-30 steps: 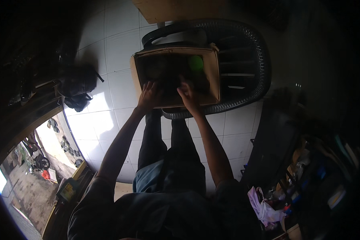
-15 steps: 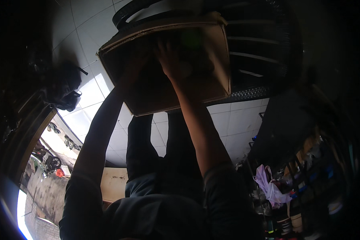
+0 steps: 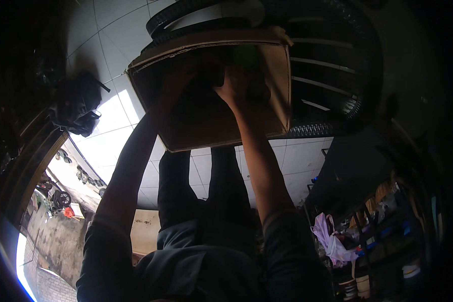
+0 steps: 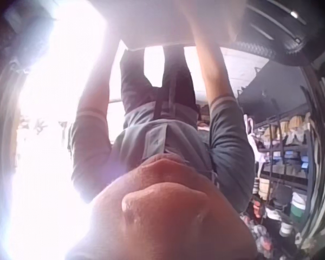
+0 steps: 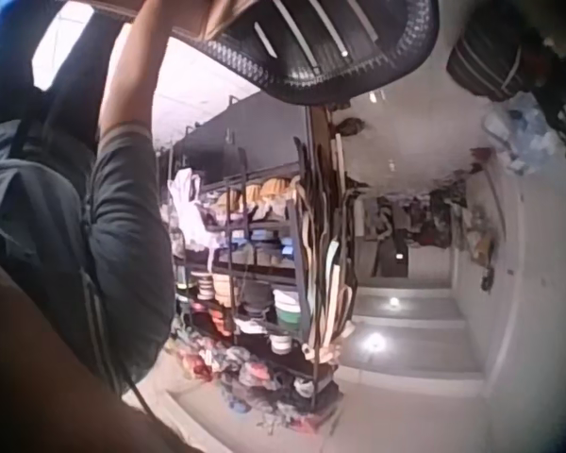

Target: The person picks up rolls of colored ribbons and webbing from a box and places them onto shelves, organizing them by color and type.

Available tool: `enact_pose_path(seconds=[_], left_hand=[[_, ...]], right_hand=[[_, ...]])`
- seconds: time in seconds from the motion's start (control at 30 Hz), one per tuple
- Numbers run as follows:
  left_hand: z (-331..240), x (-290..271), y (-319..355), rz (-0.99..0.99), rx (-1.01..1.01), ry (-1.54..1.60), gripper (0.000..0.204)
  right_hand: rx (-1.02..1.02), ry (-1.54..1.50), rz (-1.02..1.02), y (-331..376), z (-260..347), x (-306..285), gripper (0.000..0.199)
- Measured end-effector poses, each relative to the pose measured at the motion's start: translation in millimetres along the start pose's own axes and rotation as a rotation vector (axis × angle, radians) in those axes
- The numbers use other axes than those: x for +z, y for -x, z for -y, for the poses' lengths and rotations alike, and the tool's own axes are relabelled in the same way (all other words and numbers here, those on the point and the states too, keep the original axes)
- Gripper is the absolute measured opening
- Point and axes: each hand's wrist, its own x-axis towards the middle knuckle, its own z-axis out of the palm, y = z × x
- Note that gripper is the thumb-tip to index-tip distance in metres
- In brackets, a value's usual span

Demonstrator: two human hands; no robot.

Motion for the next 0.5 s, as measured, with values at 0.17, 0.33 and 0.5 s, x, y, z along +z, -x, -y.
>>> enact_pose_path(seconds=[0.17,0.33,0.5], left_hand=[[2,-10,13,-0.011,0.07,0.017,0.036],[-29,-30,21,0.007,-0.169,0.151,0.036],[-44,-59,41,-0.09,-0.147,0.309,0.04]], right_hand=[[0.002,-0.229,-0.141,36,-13,2,0.075],[0.106,-0.568,-0.119,79,-19,-19,0.075],[-0.031,-0.819,-0.154,107,10,-91,0.07]])
